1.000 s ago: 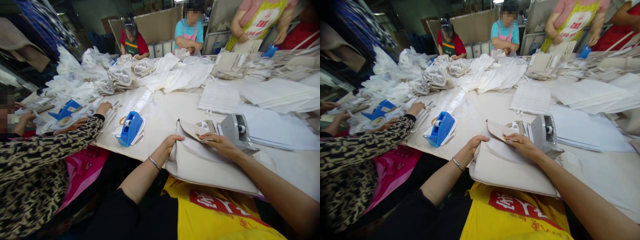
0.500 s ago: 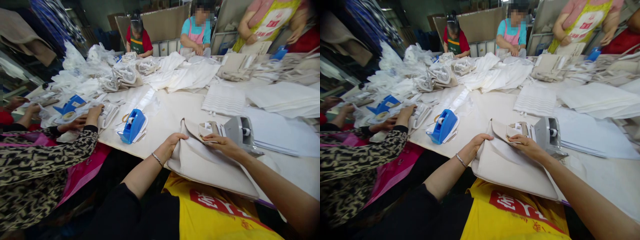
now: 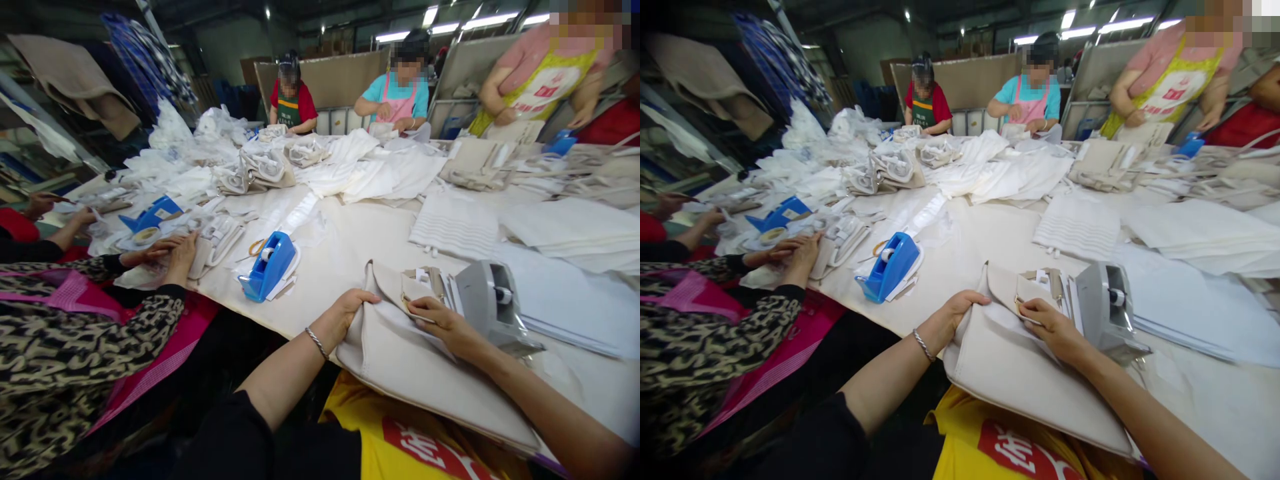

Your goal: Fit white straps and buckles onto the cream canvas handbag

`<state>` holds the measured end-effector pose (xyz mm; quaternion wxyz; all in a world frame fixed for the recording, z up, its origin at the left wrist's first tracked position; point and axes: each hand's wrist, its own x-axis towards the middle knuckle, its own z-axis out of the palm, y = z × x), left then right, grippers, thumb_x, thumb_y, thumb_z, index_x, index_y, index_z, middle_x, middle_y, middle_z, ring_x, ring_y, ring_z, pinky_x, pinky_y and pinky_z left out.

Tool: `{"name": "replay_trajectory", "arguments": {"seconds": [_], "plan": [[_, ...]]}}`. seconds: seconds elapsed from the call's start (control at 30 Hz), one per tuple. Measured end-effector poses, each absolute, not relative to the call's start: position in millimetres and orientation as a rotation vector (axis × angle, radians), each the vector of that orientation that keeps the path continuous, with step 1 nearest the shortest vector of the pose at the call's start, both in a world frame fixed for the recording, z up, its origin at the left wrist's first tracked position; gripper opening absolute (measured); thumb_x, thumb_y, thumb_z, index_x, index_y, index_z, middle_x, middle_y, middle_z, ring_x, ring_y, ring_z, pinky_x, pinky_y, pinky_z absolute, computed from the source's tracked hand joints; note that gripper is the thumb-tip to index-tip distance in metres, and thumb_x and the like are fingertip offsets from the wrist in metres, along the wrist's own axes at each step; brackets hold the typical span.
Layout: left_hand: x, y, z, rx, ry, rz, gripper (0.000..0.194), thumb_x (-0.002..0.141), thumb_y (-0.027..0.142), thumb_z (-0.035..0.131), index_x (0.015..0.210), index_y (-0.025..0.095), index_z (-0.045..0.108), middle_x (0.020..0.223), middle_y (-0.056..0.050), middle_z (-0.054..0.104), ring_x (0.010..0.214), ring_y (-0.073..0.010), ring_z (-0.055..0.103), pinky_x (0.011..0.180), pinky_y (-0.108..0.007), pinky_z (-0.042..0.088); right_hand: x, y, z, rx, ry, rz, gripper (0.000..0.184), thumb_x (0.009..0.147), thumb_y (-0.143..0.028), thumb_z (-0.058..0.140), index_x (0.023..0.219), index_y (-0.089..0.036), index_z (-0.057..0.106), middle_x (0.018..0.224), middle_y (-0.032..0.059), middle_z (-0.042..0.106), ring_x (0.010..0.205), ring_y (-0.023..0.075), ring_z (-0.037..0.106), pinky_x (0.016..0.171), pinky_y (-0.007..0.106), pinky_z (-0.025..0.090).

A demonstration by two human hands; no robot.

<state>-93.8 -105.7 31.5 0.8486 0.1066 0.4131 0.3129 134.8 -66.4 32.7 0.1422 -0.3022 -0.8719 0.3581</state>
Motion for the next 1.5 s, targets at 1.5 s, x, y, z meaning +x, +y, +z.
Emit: {"name": "replay_trajectory", "arguments": {"seconds": [1.5], "plan": [[-91.4, -91.8, 117.3, 0.27, 0.961, 0.971, 0.033, 0.064, 0.012, 0.053, 0.096, 0.004, 0.057, 0.074, -0.01, 0.067, 0.073, -0.022, 0.063, 0.08, -0.037, 0.047, 135.2, -25.2, 116.5, -0.983, -2.268, 1.27, 0.04, 0.077, -0.046, 0.047, 0.104, -0.019, 0.061, 0.118, 0.0049, 0.052, 0.111, 0.0237, 0.044, 0.1, 0.038, 0.029]]}}
